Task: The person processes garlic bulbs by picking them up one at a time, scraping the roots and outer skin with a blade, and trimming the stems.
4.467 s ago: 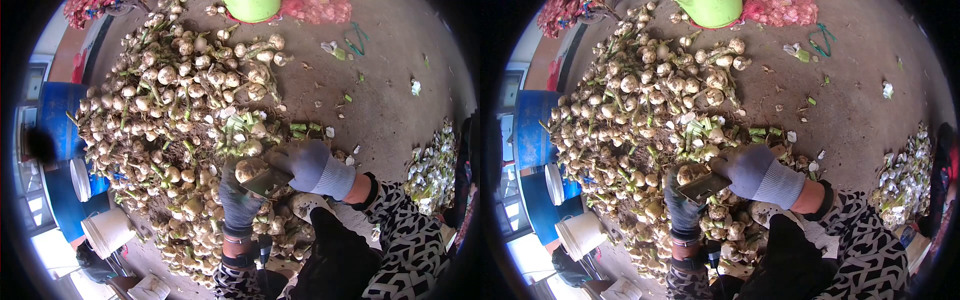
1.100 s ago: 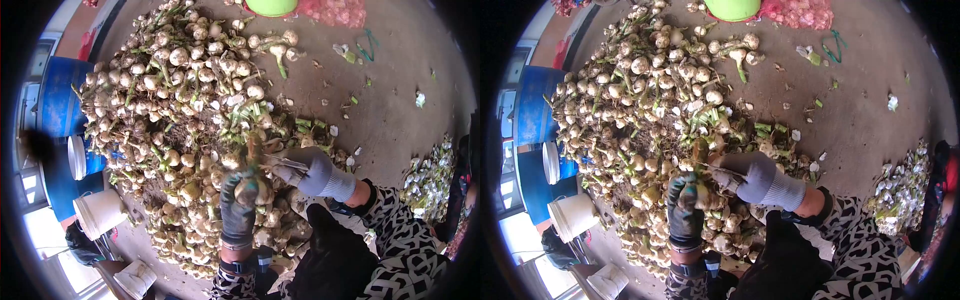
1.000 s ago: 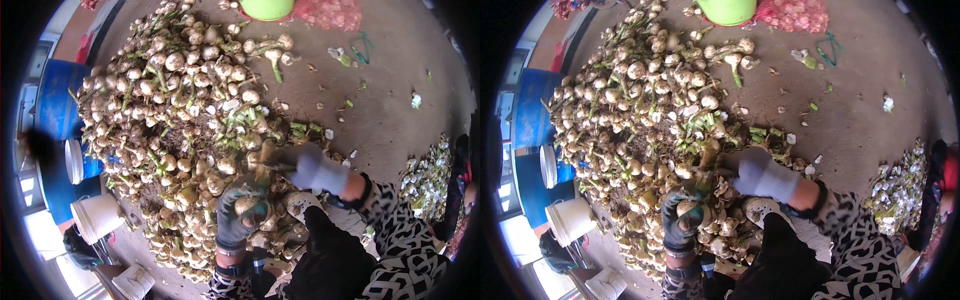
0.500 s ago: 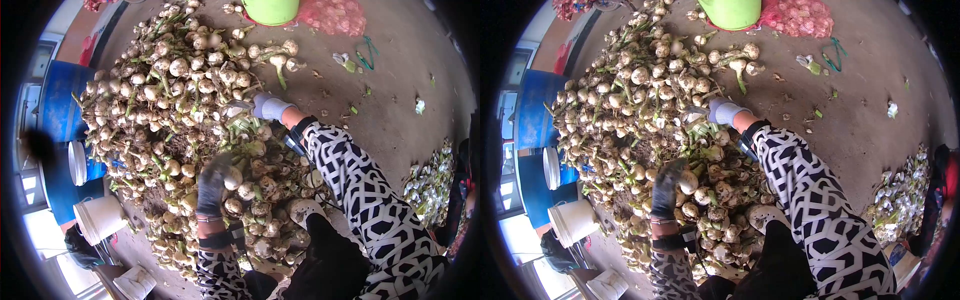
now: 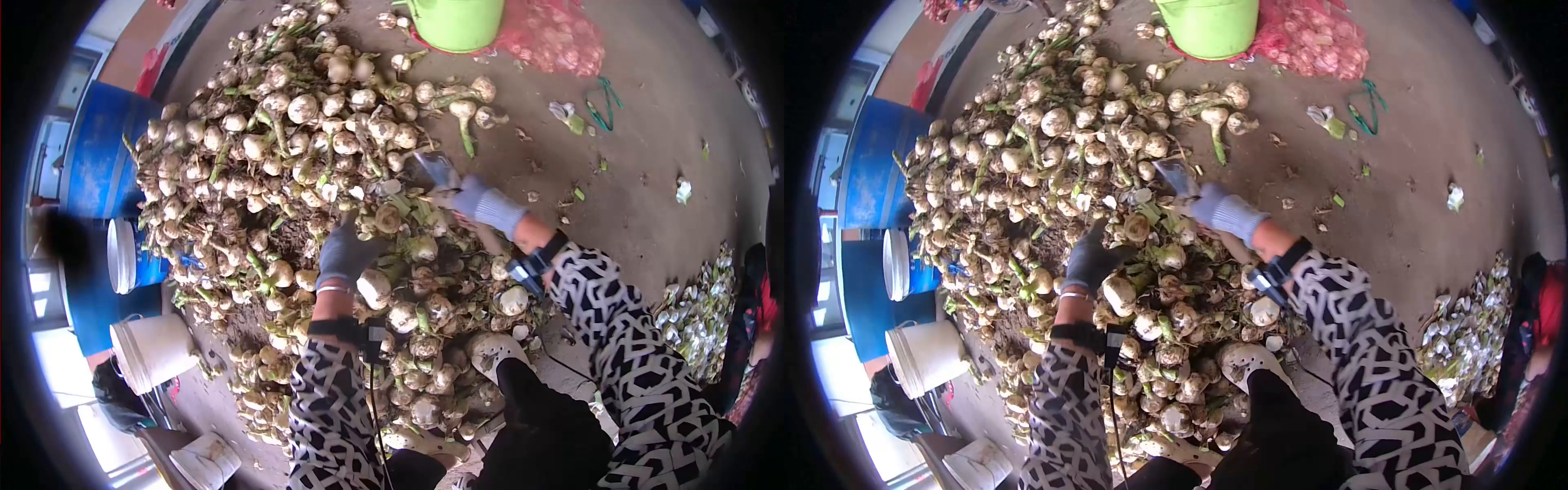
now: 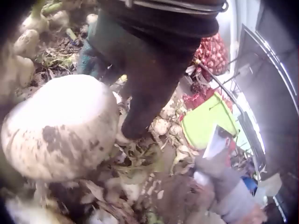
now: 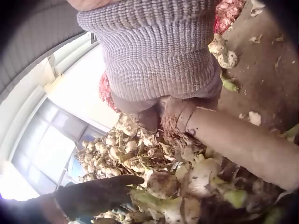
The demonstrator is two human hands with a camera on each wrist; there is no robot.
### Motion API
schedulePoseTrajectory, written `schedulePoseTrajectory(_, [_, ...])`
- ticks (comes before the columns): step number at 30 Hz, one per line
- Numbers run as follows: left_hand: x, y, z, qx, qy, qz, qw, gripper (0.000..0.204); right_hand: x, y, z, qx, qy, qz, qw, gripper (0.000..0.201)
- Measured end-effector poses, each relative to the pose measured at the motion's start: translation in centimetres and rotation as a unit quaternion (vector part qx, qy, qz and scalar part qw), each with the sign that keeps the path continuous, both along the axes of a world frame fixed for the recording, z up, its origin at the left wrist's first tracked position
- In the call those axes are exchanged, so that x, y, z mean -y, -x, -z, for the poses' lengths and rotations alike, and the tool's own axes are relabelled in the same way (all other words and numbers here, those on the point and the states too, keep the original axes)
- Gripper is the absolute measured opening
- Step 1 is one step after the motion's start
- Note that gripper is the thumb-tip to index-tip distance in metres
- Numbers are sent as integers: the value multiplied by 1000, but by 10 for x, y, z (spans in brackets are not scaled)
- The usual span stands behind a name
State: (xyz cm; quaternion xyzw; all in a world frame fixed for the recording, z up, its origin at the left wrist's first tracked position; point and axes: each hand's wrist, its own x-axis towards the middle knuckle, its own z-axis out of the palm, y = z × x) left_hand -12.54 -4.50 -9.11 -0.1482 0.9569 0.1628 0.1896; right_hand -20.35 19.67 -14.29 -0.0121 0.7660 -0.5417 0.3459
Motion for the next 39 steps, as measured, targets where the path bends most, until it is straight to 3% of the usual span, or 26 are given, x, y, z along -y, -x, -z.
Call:
schedulePoseTrajectory(1, [-3, 4, 0, 25, 57, 47, 997, 85, -7, -1, -6, 30, -29, 15, 999, 47])
schedulePoseTrajectory(2, [-8, 8, 4, 26, 53, 42, 997, 85, -13, -3, -8, 60, -59, 30, 996, 46])
schedulePoseTrajectory(4, [-13, 21, 20, 27, 97, 116, 988, 87, -23, 0, -2, 53, -51, 24, 997, 45])
schedulePoseTrajectory(9, [-23, 44, 44, -2, 67, 104, 992, 73, -15, -9, 3, -20, -21, 17, 999, 45])
schedulePoseTrajectory(10, [-24, 48, 47, 3, 75, 94, 993, 66, -13, -7, 8, -3, -103, -17, 995, 47])
schedulePoseTrajectory(11, [-26, 50, 48, 3, 74, 92, 993, 66, -8, -8, 19, -3, -103, -19, 994, 47])
schedulePoseTrajectory(13, [-29, 53, 49, -61, 81, 135, 986, 57, -3, -11, 43, -161, -162, -55, 972, 50])
schedulePoseTrajectory(15, [-22, 61, 61, -72, 82, 124, 986, 58, 4, 3, 18, -124, -211, -83, 966, 49])
schedulePoseTrajectory(17, [-7, 57, 70, -72, -112, 32, 991, 49, 7, 5, 1, -145, -279, -128, 941, 42])
schedulePoseTrajectory(18, [-7, 49, 79, -138, -464, -68, 873, 31, 10, 2, -9, -141, -279, -123, 942, 42])
schedulePoseTrajectory(19, [0, 39, 85, -135, -463, -64, 873, 31, 13, -1, -20, -191, -256, -109, 941, 46])
schedulePoseTrajectory(21, [11, 29, 63, -116, -565, -80, 813, 21, 22, -1, -19, -250, -231, -93, 936, 51])
schedulePoseTrajectory(23, [10, 12, 62, -120, -721, -117, 673, 19, 37, -3, -9, -360, -151, -124, 912, 35])
schedulePoseTrajectory(25, [9, 5, 55, -90, -616, -85, 778, 19, 44, -2, -16, -314, -208, -171, 910, 36])
schedulePoseTrajectory(26, [9, 3, 50, -83, -523, -103, 842, 19, 42, 1, -19, -318, -143, -122, 929, 38])
schedulePoseTrajectory(27, [16, 1, 56, -85, -526, -108, 839, 19, 36, 4, -17, -319, -79, -74, 941, 39])
schedulePoseTrajectory(28, [27, 3, 62, -123, -460, -101, 874, 17, 28, 10, -1, -221, -158, -59, 961, 43])
schedulePoseTrajectory(29, [39, 3, 70, -159, -389, -94, 903, 16, 18, 14, 8, -253, -124, -5, 960, 46])
schedulePoseTrajectory(30, [47, 2, 75, -209, -409, -115, 881, 17, 9, 22, 13, -224, -183, -15, 957, 44])
schedulePoseTrajectory(31, [62, 4, 90, -178, -643, -257, 699, 19, 3, 30, 14, -197, -242, -25, 950, 43])
schedulePoseTrajectory(33, [68, 0, 83, -238, -485, -123, 832, 22, 4, 38, -18, -167, -260, -52, 949, 43])
schedulePoseTrajectory(34, [64, 1, 78, -240, -488, -124, 830, 22, 11, 42, -30, -172, -286, -87, 939, 42])
schedulePoseTrajectory(36, [45, 6, 39, -114, -524, -302, 788, 28, 24, 48, -45, -187, -343, -147, 908, 40])
schedulePoseTrajectory(37, [52, 5, 67, -114, -525, -301, 788, 28, 25, 53, -37, -188, -344, -146, 908, 40])
schedulePoseTrajectory(38, [63, 4, 113, -196, -491, -172, 831, 32, 30, 58, -24, -174, -362, -112, 909, 40])
schedulePoseTrajectory(39, [70, 3, 134, -273, -442, -41, 854, 36, 36, 63, -9, -160, -377, -80, 909, 40])
